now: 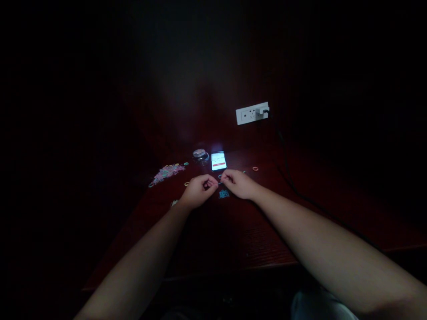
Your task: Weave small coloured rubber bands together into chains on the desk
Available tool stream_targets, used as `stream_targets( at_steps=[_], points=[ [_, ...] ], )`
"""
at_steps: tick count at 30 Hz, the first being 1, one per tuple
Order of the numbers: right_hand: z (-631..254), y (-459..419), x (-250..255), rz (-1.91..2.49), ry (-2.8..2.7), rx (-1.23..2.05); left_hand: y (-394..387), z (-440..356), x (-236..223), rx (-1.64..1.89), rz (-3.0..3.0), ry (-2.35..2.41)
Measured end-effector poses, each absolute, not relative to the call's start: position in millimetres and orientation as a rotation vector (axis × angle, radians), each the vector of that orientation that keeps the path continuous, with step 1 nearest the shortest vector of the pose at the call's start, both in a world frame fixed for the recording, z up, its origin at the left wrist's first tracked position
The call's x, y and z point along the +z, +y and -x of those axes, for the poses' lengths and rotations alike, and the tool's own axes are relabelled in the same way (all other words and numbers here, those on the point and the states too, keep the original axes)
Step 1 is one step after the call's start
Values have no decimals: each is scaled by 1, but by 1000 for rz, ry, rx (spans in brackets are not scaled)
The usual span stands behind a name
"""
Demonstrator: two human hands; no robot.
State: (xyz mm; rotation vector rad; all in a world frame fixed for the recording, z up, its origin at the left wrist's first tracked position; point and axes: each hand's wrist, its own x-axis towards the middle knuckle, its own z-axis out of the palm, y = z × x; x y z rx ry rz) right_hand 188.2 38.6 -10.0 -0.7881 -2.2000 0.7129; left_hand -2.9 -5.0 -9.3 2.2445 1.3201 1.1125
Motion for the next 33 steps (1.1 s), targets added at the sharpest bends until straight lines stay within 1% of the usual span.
stream_targets(
  at_steps=[14,21,25,33],
  points=[
    [-188,37,-9,799,-2241,710,-4,5,-11,1071,-2261,1418],
    [-190,38,-9,823,-2286,635,-4,7,-11,1027,-2250,1456],
    [-192,39,-9,870,-2335,592,-4,7,-11,956,-2257,1422],
    [-192,37,-6,891,-2436,614,-5,8,-10,816,-2387,1374]
  ],
)
